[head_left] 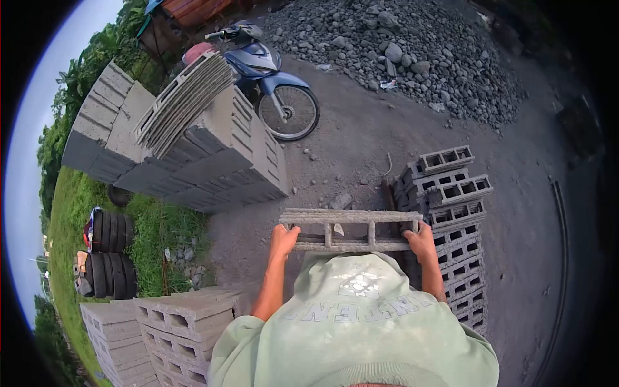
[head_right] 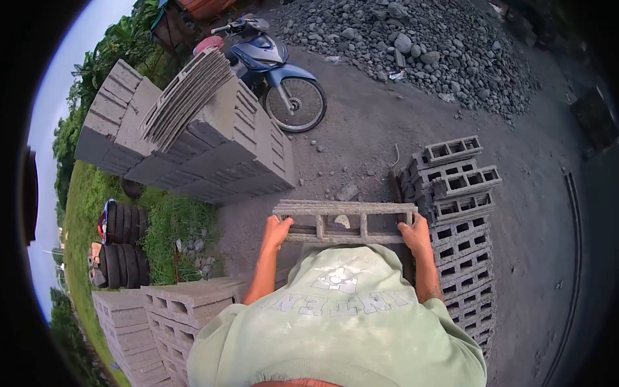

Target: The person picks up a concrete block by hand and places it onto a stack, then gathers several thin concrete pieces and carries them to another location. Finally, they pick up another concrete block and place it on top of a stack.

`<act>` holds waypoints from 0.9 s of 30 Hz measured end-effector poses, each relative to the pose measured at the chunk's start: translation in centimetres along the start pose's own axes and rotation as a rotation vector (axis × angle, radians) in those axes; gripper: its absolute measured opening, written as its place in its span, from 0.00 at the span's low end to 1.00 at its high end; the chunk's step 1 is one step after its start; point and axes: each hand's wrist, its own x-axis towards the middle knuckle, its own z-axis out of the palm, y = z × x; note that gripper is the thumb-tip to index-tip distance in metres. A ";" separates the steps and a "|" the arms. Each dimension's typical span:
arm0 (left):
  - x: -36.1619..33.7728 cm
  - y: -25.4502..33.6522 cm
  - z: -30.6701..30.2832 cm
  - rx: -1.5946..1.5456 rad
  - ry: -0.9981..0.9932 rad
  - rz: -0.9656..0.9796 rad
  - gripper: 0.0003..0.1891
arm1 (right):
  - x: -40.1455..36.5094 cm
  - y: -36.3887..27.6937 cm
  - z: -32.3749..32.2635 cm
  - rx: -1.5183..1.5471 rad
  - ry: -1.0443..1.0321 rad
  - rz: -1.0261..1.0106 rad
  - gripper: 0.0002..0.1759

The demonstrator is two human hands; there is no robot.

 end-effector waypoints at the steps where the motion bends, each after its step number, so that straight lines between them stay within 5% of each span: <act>1: 2.8 2.1 0.2 0.002 -0.013 -0.007 0.20 | 1.9 -1.3 0.0 0.034 0.032 0.024 0.20; 6: 16.1 8.2 2.6 0.201 -0.169 0.091 0.22 | 10.4 -6.2 -0.9 0.149 0.173 0.134 0.20; 12: 30.4 17.8 9.9 0.061 -0.317 0.202 0.19 | 25.4 -8.7 -3.3 0.088 0.288 0.222 0.22; 18: 42.3 33.8 16.7 0.056 -0.359 0.293 0.17 | 40.3 -9.5 -6.8 0.036 0.484 0.196 0.29; 24: 53.6 42.0 24.6 0.241 -0.454 0.461 0.21 | 47.0 -13.5 -11.4 0.166 0.594 0.271 0.28; 27: 55.0 50.7 28.2 0.367 -0.583 0.514 0.21 | 49.2 -14.4 -12.2 0.293 0.664 0.363 0.28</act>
